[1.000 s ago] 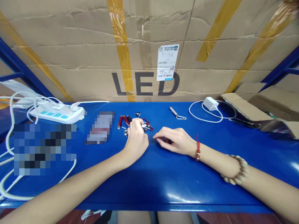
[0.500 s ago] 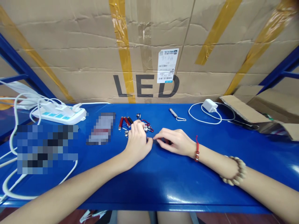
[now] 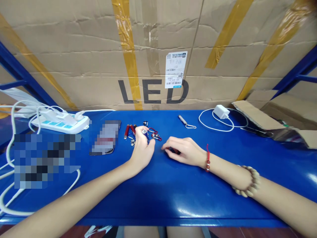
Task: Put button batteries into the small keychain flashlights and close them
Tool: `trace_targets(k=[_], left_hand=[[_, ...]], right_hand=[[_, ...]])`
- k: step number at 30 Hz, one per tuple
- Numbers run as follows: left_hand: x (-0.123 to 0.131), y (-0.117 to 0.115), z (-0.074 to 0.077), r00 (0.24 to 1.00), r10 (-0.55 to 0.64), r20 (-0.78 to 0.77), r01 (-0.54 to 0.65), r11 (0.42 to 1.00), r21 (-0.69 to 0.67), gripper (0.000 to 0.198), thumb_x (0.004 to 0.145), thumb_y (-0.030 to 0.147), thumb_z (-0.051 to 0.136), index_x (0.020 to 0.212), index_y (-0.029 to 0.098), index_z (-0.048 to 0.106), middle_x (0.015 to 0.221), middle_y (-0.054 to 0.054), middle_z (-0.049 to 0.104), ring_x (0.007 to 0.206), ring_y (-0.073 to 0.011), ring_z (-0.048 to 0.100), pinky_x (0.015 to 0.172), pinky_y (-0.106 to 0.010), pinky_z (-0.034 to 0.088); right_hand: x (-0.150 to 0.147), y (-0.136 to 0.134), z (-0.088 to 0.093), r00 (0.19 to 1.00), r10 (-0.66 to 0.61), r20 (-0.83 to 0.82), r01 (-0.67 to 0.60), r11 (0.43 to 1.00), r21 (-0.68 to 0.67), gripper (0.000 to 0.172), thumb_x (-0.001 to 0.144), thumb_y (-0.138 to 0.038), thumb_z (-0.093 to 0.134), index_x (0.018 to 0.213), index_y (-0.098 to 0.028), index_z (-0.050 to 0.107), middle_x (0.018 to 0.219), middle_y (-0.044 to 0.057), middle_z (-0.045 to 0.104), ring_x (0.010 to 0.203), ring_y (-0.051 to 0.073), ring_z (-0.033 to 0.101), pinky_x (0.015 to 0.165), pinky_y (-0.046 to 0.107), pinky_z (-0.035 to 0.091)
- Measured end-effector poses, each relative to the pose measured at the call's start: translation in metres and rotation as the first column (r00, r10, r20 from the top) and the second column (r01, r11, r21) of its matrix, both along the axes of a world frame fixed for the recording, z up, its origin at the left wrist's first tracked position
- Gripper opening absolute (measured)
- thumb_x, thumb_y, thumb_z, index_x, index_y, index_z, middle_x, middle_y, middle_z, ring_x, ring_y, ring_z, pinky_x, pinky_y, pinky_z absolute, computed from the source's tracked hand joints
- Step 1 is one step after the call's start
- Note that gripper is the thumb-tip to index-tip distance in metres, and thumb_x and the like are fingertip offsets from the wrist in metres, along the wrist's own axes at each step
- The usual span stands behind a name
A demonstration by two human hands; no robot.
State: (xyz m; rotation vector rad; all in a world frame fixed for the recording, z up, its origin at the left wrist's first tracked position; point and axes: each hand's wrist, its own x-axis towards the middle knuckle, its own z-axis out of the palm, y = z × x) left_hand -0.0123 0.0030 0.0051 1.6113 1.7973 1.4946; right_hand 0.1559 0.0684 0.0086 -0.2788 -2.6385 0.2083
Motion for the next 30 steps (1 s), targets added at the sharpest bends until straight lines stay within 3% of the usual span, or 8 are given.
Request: trace_targets(k=[5, 10, 21, 30], left_hand=[[-0.001, 0.000, 0.006, 0.985, 0.109, 0.136, -0.110, 0.994, 0.006, 0.023, 0.070, 0.010, 0.038, 0.089, 0.020, 0.031, 0.095, -0.004, 0.037, 0.093, -0.0179, 0.041, 0.089, -0.036, 0.033], [-0.002, 0.001, 0.006, 0.979, 0.117, 0.164, -0.122, 0.992, 0.017, 0.021, 0.070, 0.010, 0.036, 0.087, 0.021, 0.031, 0.093, -0.003, 0.038, 0.093, -0.0171, 0.041, 0.086, -0.034, 0.032], [-0.002, 0.002, 0.004, 0.976, 0.117, 0.182, -0.122, 0.992, 0.016, 0.020, 0.072, 0.008, 0.036, 0.086, 0.021, 0.031, 0.093, -0.002, 0.039, 0.090, -0.0161, 0.043, 0.086, -0.035, 0.035], [-0.002, 0.002, 0.001, 0.984, 0.080, 0.160, -0.086, 0.996, 0.032, 0.020, 0.073, 0.009, 0.037, 0.088, 0.021, 0.031, 0.095, -0.003, 0.039, 0.095, -0.0168, 0.042, 0.086, -0.035, 0.036]], right_hand=[[-0.001, 0.000, 0.003, 0.999, -0.017, 0.041, 0.018, 0.999, -0.041, 0.019, 0.087, -0.023, 0.042, 0.097, -0.020, 0.058, 0.094, 0.002, 0.062, 0.080, 0.010, 0.059, 0.064, 0.018, 0.042], [-0.001, -0.001, 0.005, 0.997, 0.009, 0.078, -0.006, 0.999, -0.039, 0.022, 0.086, -0.027, 0.045, 0.104, -0.020, 0.057, 0.103, 0.003, 0.060, 0.096, 0.013, 0.055, 0.073, 0.022, 0.045], [-0.006, -0.008, 0.009, 0.975, 0.070, 0.209, -0.067, 0.998, -0.020, 0.049, 0.084, -0.033, 0.045, 0.130, -0.018, 0.042, 0.134, 0.007, 0.044, 0.101, 0.021, 0.047, 0.084, 0.036, 0.044], [-0.010, -0.018, 0.011, 0.959, 0.112, 0.262, -0.097, 0.993, -0.068, 0.059, 0.082, -0.037, 0.049, 0.135, -0.015, 0.036, 0.141, 0.009, 0.035, 0.105, 0.023, 0.042, 0.088, 0.040, 0.040]])
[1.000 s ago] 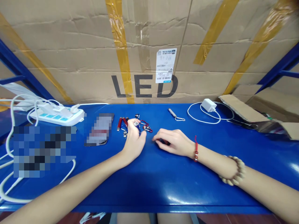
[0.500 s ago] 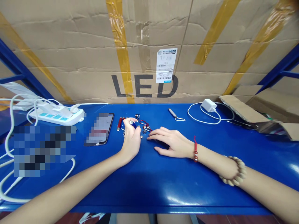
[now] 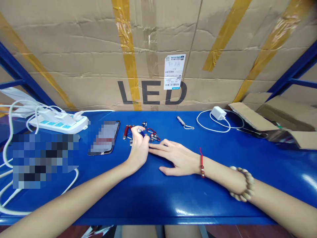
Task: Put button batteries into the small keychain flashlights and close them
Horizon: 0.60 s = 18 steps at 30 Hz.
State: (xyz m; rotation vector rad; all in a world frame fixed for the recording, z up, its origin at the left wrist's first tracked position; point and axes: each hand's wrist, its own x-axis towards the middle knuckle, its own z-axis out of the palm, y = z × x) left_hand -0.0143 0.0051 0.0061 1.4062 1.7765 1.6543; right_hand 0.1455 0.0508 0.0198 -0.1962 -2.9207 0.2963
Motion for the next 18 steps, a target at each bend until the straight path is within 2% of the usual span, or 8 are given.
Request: trace_targets(k=[5, 8, 13, 18], left_hand=[[0.0000, 0.0009, -0.0013, 1.000, -0.015, 0.022, 0.016, 0.999, -0.029, 0.020, 0.074, 0.008, 0.036, 0.089, 0.021, 0.030, 0.097, -0.003, 0.039, 0.096, -0.0163, 0.042, 0.088, -0.035, 0.035], [-0.0001, 0.0013, -0.0004, 1.000, -0.016, 0.016, 0.017, 0.999, -0.042, 0.020, 0.074, 0.007, 0.036, 0.088, 0.020, 0.031, 0.097, -0.003, 0.039, 0.094, -0.0156, 0.042, 0.088, -0.034, 0.035], [0.0019, -0.0014, 0.0039, 0.993, -0.109, -0.050, 0.106, 0.992, -0.067, 0.019, 0.075, 0.006, 0.038, 0.085, 0.021, 0.034, 0.089, 0.000, 0.043, 0.085, -0.0134, 0.045, 0.084, -0.031, 0.037], [0.0040, -0.0040, 0.0085, 0.978, -0.175, -0.113, 0.164, 0.981, -0.102, 0.017, 0.074, 0.006, 0.041, 0.081, 0.020, 0.037, 0.081, 0.002, 0.045, 0.078, -0.0118, 0.047, 0.078, -0.028, 0.038]], right_hand=[[0.0008, -0.0001, -0.0003, 1.000, -0.006, -0.016, 0.006, 1.000, -0.003, 0.055, 0.082, -0.039, 0.049, 0.132, -0.017, 0.040, 0.140, 0.008, 0.037, 0.100, 0.023, 0.044, 0.087, 0.040, 0.040], [0.0012, 0.0004, -0.0013, 0.998, -0.004, -0.057, 0.003, 1.000, -0.019, 0.047, 0.083, -0.036, 0.048, 0.127, -0.019, 0.046, 0.135, 0.007, 0.043, 0.097, 0.021, 0.046, 0.087, 0.038, 0.041], [0.0008, 0.0025, -0.0031, 0.987, -0.027, -0.161, 0.021, 0.999, -0.035, 0.030, 0.087, -0.024, 0.043, 0.114, -0.018, 0.055, 0.115, 0.005, 0.060, 0.089, 0.017, 0.050, 0.081, 0.031, 0.044], [0.0003, 0.0058, -0.0059, 0.966, -0.094, -0.240, 0.090, 0.996, -0.026, 0.022, 0.087, -0.023, 0.046, 0.104, -0.020, 0.059, 0.099, 0.004, 0.065, 0.086, 0.015, 0.053, 0.078, 0.028, 0.045]])
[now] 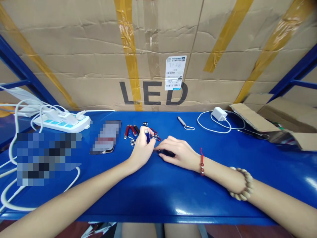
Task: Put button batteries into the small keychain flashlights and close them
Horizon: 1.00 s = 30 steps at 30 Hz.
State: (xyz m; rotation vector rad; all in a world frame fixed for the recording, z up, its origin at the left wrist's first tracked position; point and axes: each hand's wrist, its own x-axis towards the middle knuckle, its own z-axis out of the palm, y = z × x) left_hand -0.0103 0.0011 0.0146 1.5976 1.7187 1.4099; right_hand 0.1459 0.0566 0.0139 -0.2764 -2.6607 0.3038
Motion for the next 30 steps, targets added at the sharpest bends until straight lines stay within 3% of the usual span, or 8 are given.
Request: trace_targets(k=[6, 14, 23, 27, 30], left_hand=[[-0.0025, 0.0013, -0.0020, 0.998, -0.064, -0.016, 0.064, 0.998, 0.001, 0.013, 0.075, 0.009, 0.040, 0.077, 0.021, 0.035, 0.081, 0.002, 0.049, 0.077, -0.0123, 0.048, 0.077, -0.028, 0.038], [-0.0023, 0.0020, -0.0016, 0.976, -0.191, -0.108, 0.195, 0.980, 0.031, 0.013, 0.071, 0.008, 0.037, 0.068, 0.021, 0.033, 0.074, 0.001, 0.046, 0.075, -0.0142, 0.047, 0.073, -0.027, 0.038], [-0.0018, 0.0017, 0.0007, 0.950, -0.211, -0.231, 0.229, 0.972, 0.051, 0.015, 0.069, 0.006, 0.035, 0.065, 0.021, 0.032, 0.074, -0.001, 0.047, 0.073, -0.0158, 0.047, 0.071, -0.029, 0.039], [-0.0020, 0.0019, -0.0003, 0.944, -0.220, -0.246, 0.242, 0.968, 0.063, 0.017, 0.068, 0.005, 0.035, 0.065, 0.021, 0.031, 0.073, -0.001, 0.047, 0.073, -0.0157, 0.047, 0.070, -0.028, 0.038], [-0.0017, 0.0015, -0.0003, 0.938, -0.224, -0.266, 0.250, 0.966, 0.069, 0.017, 0.070, 0.005, 0.034, 0.064, 0.021, 0.030, 0.072, -0.001, 0.047, 0.072, -0.0156, 0.047, 0.068, -0.028, 0.037]], right_hand=[[0.0008, 0.0056, -0.0062, 0.979, -0.203, -0.003, 0.202, 0.979, -0.011, 0.025, 0.084, -0.037, 0.052, 0.099, -0.023, 0.066, 0.096, 0.004, 0.063, 0.085, 0.016, 0.055, 0.073, 0.028, 0.046], [0.0015, 0.0077, -0.0082, 0.982, -0.187, -0.039, 0.183, 0.979, -0.089, 0.016, 0.083, -0.032, 0.055, 0.089, -0.022, 0.067, 0.091, 0.003, 0.063, 0.084, 0.014, 0.056, 0.070, 0.025, 0.046], [0.0014, 0.0080, -0.0081, 0.983, -0.176, -0.044, 0.168, 0.975, -0.148, 0.010, 0.081, -0.028, 0.058, 0.087, -0.021, 0.064, 0.088, 0.002, 0.064, 0.078, 0.013, 0.055, 0.067, 0.023, 0.043], [0.0015, 0.0069, -0.0072, 0.973, -0.221, -0.060, 0.211, 0.968, -0.138, 0.009, 0.081, -0.026, 0.059, 0.083, -0.021, 0.065, 0.083, 0.001, 0.065, 0.073, 0.012, 0.056, 0.062, 0.021, 0.041], [0.0019, 0.0059, -0.0062, 0.940, -0.293, -0.174, 0.265, 0.950, -0.165, 0.013, 0.082, -0.028, 0.056, 0.086, -0.021, 0.067, 0.079, 0.000, 0.065, 0.060, 0.008, 0.053, 0.054, 0.020, 0.040]])
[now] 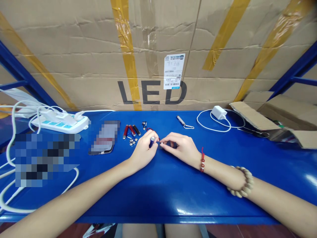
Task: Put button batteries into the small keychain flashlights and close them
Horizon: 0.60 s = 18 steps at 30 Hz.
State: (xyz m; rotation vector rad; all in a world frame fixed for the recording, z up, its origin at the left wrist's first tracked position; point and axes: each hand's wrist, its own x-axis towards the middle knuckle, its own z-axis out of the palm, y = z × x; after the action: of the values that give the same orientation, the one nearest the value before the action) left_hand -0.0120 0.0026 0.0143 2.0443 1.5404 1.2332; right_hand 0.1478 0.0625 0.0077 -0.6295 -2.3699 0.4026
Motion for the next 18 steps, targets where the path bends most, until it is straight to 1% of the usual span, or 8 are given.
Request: trace_targets(k=[3, 5, 7, 9, 12, 18], left_hand=[[0.0006, -0.0011, 0.0010, 0.999, -0.022, -0.037, 0.022, 1.000, 0.007, 0.018, 0.071, 0.005, 0.035, 0.064, 0.021, 0.029, 0.071, 0.000, 0.046, 0.070, -0.0153, 0.046, 0.067, -0.028, 0.036], [0.0009, -0.0018, 0.0015, 0.998, -0.035, -0.061, 0.035, 0.999, 0.010, 0.018, 0.071, 0.005, 0.035, 0.064, 0.021, 0.030, 0.069, 0.000, 0.044, 0.068, -0.0149, 0.044, 0.065, -0.027, 0.036], [0.0008, -0.0022, 0.0010, 0.996, -0.040, -0.082, 0.040, 0.999, 0.001, 0.017, 0.073, 0.006, 0.035, 0.064, 0.021, 0.031, 0.068, 0.001, 0.042, 0.066, -0.0147, 0.043, 0.064, -0.027, 0.035], [0.0002, -0.0021, -0.0008, 0.993, -0.052, -0.108, 0.051, 0.999, -0.010, 0.016, 0.075, 0.007, 0.035, 0.066, 0.020, 0.034, 0.069, 0.001, 0.043, 0.067, -0.0150, 0.044, 0.064, -0.027, 0.036], [-0.0011, -0.0014, -0.0046, 0.985, -0.092, -0.146, 0.087, 0.995, -0.040, 0.014, 0.076, 0.008, 0.036, 0.069, 0.020, 0.039, 0.074, 0.000, 0.046, 0.071, -0.0160, 0.047, 0.067, -0.028, 0.038], [-0.0017, -0.0029, -0.0066, 0.969, -0.134, -0.208, 0.110, 0.986, -0.124, 0.013, 0.078, 0.010, 0.036, 0.079, 0.021, 0.043, 0.084, -0.002, 0.049, 0.080, -0.0182, 0.052, 0.074, -0.031, 0.043]], right_hand=[[0.0009, -0.0021, 0.0013, 0.988, -0.023, -0.153, 0.026, 0.999, 0.024, 0.016, 0.084, -0.029, 0.055, 0.090, -0.019, 0.067, 0.079, 0.001, 0.066, 0.054, 0.007, 0.052, 0.054, 0.020, 0.042], [0.0014, -0.0045, 0.0025, 0.975, 0.018, -0.220, -0.006, 0.998, 0.058, 0.016, 0.084, -0.027, 0.055, 0.091, -0.019, 0.067, 0.082, 0.002, 0.067, 0.059, 0.008, 0.056, 0.058, 0.019, 0.045], [0.0016, -0.0071, 0.0040, 0.961, 0.071, -0.267, -0.044, 0.993, 0.106, 0.015, 0.084, -0.024, 0.055, 0.092, -0.019, 0.067, 0.086, 0.003, 0.068, 0.069, 0.010, 0.060, 0.064, 0.020, 0.048], [0.0015, -0.0092, 0.0052, 0.948, 0.112, -0.298, -0.068, 0.986, 0.153, 0.014, 0.083, -0.021, 0.056, 0.091, -0.019, 0.067, 0.087, 0.003, 0.069, 0.075, 0.011, 0.063, 0.068, 0.020, 0.050], [0.0007, -0.0102, 0.0059, 0.932, 0.150, -0.330, -0.083, 0.975, 0.209, 0.012, 0.082, -0.019, 0.057, 0.089, -0.018, 0.067, 0.085, 0.004, 0.070, 0.075, 0.011, 0.064, 0.067, 0.020, 0.051], [-0.0006, -0.0074, 0.0030, 0.917, 0.221, -0.333, -0.144, 0.960, 0.241, 0.011, 0.079, -0.014, 0.061, 0.088, -0.016, 0.067, 0.083, 0.005, 0.070, 0.076, 0.012, 0.064, 0.070, 0.021, 0.052]])
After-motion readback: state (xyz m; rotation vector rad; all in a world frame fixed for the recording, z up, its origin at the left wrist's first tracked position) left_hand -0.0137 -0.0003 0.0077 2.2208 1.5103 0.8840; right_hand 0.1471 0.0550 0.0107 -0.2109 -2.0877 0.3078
